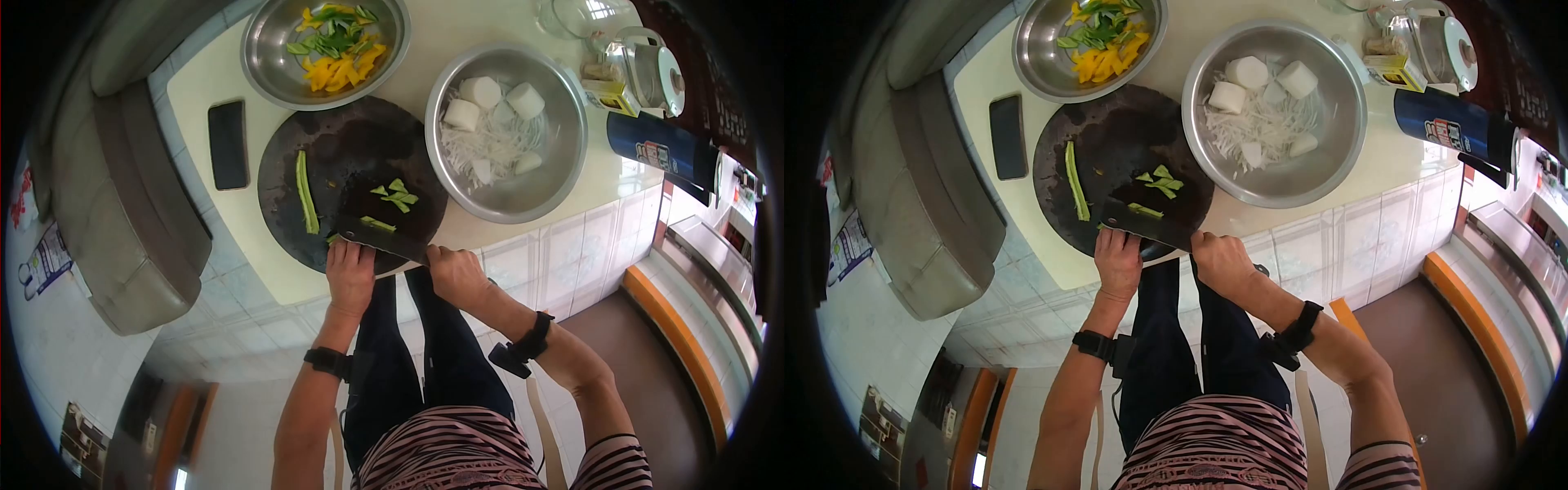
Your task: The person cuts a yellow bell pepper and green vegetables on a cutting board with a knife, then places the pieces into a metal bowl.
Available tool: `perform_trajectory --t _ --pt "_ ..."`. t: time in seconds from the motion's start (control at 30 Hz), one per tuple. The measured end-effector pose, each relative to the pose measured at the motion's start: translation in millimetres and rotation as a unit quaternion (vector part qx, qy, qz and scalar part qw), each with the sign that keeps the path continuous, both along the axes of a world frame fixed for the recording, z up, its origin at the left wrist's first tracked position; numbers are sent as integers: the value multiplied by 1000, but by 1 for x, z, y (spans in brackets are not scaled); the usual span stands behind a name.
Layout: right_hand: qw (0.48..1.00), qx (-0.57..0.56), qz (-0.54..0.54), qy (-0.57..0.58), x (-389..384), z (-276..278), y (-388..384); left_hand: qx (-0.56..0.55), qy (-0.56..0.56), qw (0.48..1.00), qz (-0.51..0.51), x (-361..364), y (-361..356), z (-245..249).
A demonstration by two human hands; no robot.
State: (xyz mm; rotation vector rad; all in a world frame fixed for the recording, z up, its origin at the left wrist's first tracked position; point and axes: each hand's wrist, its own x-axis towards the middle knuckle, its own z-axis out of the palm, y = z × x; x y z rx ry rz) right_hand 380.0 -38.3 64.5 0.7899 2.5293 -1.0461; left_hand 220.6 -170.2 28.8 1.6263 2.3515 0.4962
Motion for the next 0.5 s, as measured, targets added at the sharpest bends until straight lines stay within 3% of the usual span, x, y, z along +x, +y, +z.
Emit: perform_trajectory --t 0.23,0.37,0.5 --pt "1000 -13 -3 -8 -54 -14 -16 -10 -9 1000 -6 -8 1 0" --pt "1000 -16 -15 -16 -45 -12 -19 -39 -1 999 1 -12 -2 5" --pt "998 -13 -41 -44 -9 -2 -3 9 -7 1000 15 -6 -1 12"
